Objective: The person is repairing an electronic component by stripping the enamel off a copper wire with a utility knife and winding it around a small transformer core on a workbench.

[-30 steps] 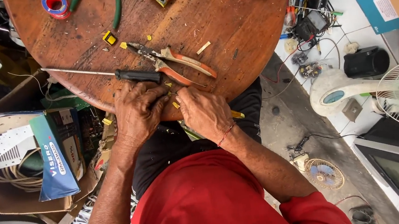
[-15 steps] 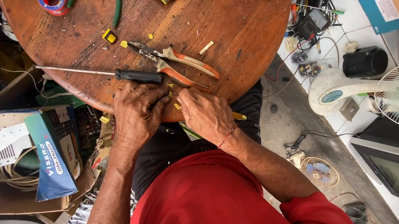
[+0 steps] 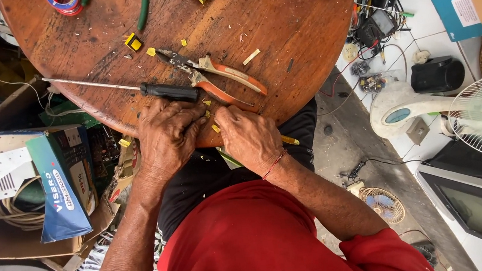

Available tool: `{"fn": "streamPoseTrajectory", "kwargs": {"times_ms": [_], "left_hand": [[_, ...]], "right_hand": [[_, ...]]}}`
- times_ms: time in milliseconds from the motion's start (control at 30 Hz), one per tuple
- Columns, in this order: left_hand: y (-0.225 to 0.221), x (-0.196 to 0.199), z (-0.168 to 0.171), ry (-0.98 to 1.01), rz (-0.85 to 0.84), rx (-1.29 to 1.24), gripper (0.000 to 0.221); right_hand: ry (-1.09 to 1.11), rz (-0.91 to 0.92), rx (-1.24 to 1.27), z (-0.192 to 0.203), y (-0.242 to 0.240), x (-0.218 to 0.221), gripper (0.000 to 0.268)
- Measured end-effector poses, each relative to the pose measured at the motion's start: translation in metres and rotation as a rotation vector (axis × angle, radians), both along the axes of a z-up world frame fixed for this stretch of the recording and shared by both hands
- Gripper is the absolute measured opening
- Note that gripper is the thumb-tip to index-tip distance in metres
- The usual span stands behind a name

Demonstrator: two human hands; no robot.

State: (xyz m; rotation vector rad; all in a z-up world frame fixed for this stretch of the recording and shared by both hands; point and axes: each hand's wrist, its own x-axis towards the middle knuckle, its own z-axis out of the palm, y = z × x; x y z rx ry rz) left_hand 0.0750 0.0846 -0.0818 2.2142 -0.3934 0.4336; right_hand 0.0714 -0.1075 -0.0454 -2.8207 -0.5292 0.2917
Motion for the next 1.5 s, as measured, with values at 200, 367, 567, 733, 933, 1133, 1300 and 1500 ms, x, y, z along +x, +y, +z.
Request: {"fn": "streamPoseTrajectory", "kwargs": {"times_ms": [200,367,567,733,933,1133,1300,1500], "left_hand": [[-0.004,0.0,-0.002,-0.021,-0.015,0.034,0.005],[-0.004,0.001,0.005,-0.066,-0.03,0.058,0.006],[-0.004,-0.001,-0.004,-0.073,-0.043,0.052,0.007],[-0.002,-0.001,-0.013,-0.089,-0.029,0.07,0.009],[-0.001,-0.001,-0.01,-0.096,-0.041,0.07,0.008],[0.003,0.0,-0.016,-0.124,-0.046,0.076,0.008],[0.006,-0.002,-0.018,-0.154,-0.016,0.061,0.011],[0.002,-0.001,-0.008,-0.13,-0.029,0.026,0.014]], "right_hand": [[-0.037,0.037,-0.041,0.01,-0.002,0.001,0.01],[0.019,0.051,-0.054,0.01,-0.006,0.002,0.01],[0.041,0.016,-0.044,0.021,-0.002,0.001,0.01],[0.012,0.041,-0.03,0.013,-0.001,0.002,0.011],[0.06,0.055,-0.045,0.018,-0.003,0.006,0.011],[0.047,0.065,-0.049,0.034,-0.001,0.006,0.011],[0.05,0.11,-0.024,0.021,-0.006,0.006,0.012],[0.064,0.086,0.047,0.018,-0.007,0.005,0.014]]}}
